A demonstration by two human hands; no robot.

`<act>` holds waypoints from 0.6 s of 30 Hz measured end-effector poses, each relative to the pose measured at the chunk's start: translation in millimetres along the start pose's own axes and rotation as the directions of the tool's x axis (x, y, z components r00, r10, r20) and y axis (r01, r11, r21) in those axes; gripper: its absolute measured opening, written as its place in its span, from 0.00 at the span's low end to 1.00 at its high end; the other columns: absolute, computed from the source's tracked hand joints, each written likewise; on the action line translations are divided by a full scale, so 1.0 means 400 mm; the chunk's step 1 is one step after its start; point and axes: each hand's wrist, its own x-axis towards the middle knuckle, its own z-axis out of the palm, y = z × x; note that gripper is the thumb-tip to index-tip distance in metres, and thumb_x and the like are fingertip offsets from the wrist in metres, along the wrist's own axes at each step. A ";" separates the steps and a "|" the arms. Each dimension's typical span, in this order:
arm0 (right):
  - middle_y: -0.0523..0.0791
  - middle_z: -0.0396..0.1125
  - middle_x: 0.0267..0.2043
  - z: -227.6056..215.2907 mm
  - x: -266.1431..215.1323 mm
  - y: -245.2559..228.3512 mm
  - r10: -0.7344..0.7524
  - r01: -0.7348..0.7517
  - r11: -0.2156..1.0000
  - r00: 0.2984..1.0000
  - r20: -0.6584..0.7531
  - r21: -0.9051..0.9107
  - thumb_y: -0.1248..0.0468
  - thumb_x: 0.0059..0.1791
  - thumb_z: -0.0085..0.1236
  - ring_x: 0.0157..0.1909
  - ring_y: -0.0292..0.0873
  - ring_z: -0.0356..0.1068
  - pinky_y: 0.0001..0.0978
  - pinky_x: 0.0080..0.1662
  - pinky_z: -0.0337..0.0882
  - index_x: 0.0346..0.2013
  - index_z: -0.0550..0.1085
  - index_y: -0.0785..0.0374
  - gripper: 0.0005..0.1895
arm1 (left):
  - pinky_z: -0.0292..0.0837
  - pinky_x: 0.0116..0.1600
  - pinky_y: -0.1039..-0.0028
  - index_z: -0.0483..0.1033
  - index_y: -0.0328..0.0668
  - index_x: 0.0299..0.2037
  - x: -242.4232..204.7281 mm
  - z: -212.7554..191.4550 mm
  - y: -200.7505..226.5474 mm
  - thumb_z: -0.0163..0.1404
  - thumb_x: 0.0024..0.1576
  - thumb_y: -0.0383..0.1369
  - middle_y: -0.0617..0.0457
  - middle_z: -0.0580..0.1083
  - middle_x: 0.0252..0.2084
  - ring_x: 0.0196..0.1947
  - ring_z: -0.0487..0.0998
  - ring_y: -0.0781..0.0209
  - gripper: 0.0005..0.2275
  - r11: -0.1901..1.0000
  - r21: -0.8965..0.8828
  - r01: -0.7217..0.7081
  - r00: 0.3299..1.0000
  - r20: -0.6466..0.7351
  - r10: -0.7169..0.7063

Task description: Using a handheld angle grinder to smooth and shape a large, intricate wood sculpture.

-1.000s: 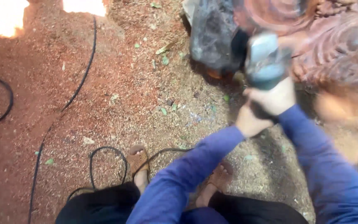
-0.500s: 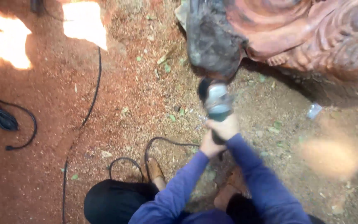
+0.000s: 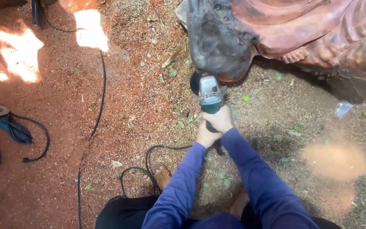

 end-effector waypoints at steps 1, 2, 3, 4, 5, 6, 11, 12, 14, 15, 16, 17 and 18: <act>0.48 0.75 0.33 0.012 0.011 0.007 0.001 -0.001 1.000 1.000 -0.003 0.005 0.61 0.29 0.76 0.39 0.42 0.76 0.38 0.44 0.74 0.37 0.79 0.61 0.23 | 0.77 0.45 0.56 0.75 0.36 0.45 0.006 -0.004 0.001 0.69 0.29 0.28 0.39 0.79 0.41 0.47 0.81 0.44 0.29 1.000 0.005 -0.001 1.000 0.004 0.001; 0.51 0.74 0.34 0.025 0.017 0.016 -0.061 0.059 0.996 0.998 0.026 0.065 0.62 0.28 0.77 0.40 0.41 0.73 0.33 0.41 0.71 0.38 0.79 0.65 0.26 | 0.76 0.46 0.61 0.75 0.36 0.44 0.006 -0.009 -0.001 0.69 0.30 0.28 0.40 0.79 0.40 0.45 0.81 0.48 0.28 1.000 -0.012 -0.016 1.000 -0.018 0.016; 0.54 0.74 0.35 0.038 0.024 0.025 -0.125 0.117 0.985 0.991 0.051 0.127 0.63 0.26 0.78 0.41 0.41 0.71 0.29 0.38 0.69 0.39 0.78 0.68 0.29 | 0.75 0.48 0.65 0.76 0.36 0.43 0.007 -0.014 -0.002 0.69 0.30 0.27 0.41 0.80 0.39 0.44 0.81 0.51 0.26 0.999 -0.029 -0.031 0.999 -0.040 0.030; 0.54 0.74 0.35 0.040 0.031 0.030 -0.122 0.114 0.985 0.991 0.052 0.130 0.63 0.26 0.78 0.41 0.41 0.71 0.29 0.38 0.69 0.39 0.78 0.68 0.29 | 0.75 0.48 0.65 0.76 0.36 0.43 0.011 -0.018 -0.004 0.69 0.30 0.27 0.41 0.80 0.39 0.44 0.81 0.51 0.26 0.999 -0.025 -0.029 0.999 -0.040 0.028; 0.53 0.74 0.34 0.043 0.037 0.036 -0.135 0.127 0.981 0.990 0.044 0.145 0.63 0.26 0.77 0.40 0.40 0.71 0.27 0.38 0.68 0.38 0.78 0.67 0.28 | 0.76 0.48 0.64 0.76 0.36 0.42 0.016 -0.024 -0.006 0.69 0.30 0.27 0.41 0.80 0.38 0.43 0.81 0.50 0.27 1.000 -0.013 -0.026 0.999 -0.043 0.026; 0.51 0.74 0.34 0.048 0.041 0.042 -0.147 0.139 0.977 0.988 0.037 0.159 0.62 0.26 0.77 0.40 0.40 0.71 0.26 0.38 0.68 0.38 0.78 0.66 0.28 | 0.76 0.47 0.64 0.75 0.36 0.42 0.017 -0.030 -0.009 0.70 0.30 0.28 0.41 0.80 0.38 0.43 0.82 0.49 0.27 1.000 -0.003 -0.023 0.999 -0.047 0.023; 0.50 0.73 0.31 0.033 0.025 0.045 -0.124 0.116 0.974 0.992 0.028 0.195 0.64 0.28 0.76 0.38 0.39 0.70 0.27 0.39 0.69 0.36 0.79 0.67 0.24 | 0.76 0.48 0.64 0.77 0.39 0.43 0.006 -0.021 -0.004 0.70 0.29 0.29 0.43 0.80 0.38 0.45 0.81 0.52 0.27 0.999 -0.033 -0.002 1.000 -0.025 0.001; 0.49 0.73 0.31 0.029 0.025 0.045 -0.123 0.117 0.972 0.992 0.015 0.205 0.65 0.29 0.75 0.37 0.37 0.68 0.27 0.40 0.70 0.35 0.79 0.66 0.22 | 0.76 0.49 0.64 0.77 0.40 0.42 0.007 -0.017 0.002 0.70 0.28 0.29 0.45 0.80 0.38 0.45 0.81 0.52 0.27 0.999 -0.051 -0.004 1.000 -0.016 0.003; 0.48 0.73 0.30 0.018 0.022 0.038 -0.117 0.112 0.973 0.993 0.011 0.202 0.65 0.29 0.75 0.37 0.38 0.69 0.27 0.40 0.70 0.35 0.79 0.66 0.22 | 0.76 0.48 0.63 0.77 0.40 0.41 0.006 -0.012 0.015 0.70 0.28 0.29 0.44 0.80 0.37 0.43 0.82 0.52 0.27 1.000 -0.028 -0.007 1.000 -0.018 0.007; 0.48 0.72 0.30 0.012 0.020 0.035 -0.110 0.106 0.974 0.994 0.007 0.201 0.65 0.28 0.75 0.37 0.38 0.70 0.28 0.40 0.70 0.34 0.79 0.65 0.22 | 0.77 0.46 0.62 0.78 0.41 0.41 0.005 -0.010 0.022 0.70 0.29 0.29 0.44 0.80 0.37 0.42 0.82 0.52 0.26 1.000 -0.002 -0.010 1.000 -0.021 0.010; 0.48 0.72 0.30 0.009 0.020 0.034 -0.110 0.107 0.974 0.994 0.002 0.200 0.65 0.28 0.75 0.37 0.38 0.70 0.28 0.40 0.70 0.34 0.79 0.65 0.22 | 0.77 0.46 0.62 0.78 0.41 0.41 0.003 -0.006 0.026 0.70 0.29 0.29 0.44 0.80 0.37 0.42 0.82 0.52 0.26 1.000 -0.003 -0.011 1.000 -0.016 0.011; 0.49 0.72 0.29 0.006 0.021 0.033 -0.114 0.112 0.974 0.993 0.000 0.199 0.64 0.29 0.75 0.36 0.38 0.70 0.29 0.40 0.70 0.34 0.79 0.66 0.22 | 0.76 0.47 0.65 0.78 0.40 0.40 0.001 -0.002 0.030 0.70 0.29 0.29 0.43 0.80 0.36 0.42 0.82 0.52 0.25 1.000 -0.009 -0.022 1.000 -0.016 0.021; 0.49 0.73 0.29 0.006 0.022 0.029 -0.121 0.119 0.973 0.993 0.000 0.200 0.64 0.29 0.75 0.36 0.38 0.70 0.30 0.40 0.71 0.34 0.79 0.66 0.21 | 0.76 0.47 0.68 0.78 0.39 0.40 -0.001 -0.001 0.036 0.70 0.30 0.28 0.42 0.80 0.36 0.42 0.82 0.52 0.24 0.999 -0.013 -0.033 0.999 -0.019 0.033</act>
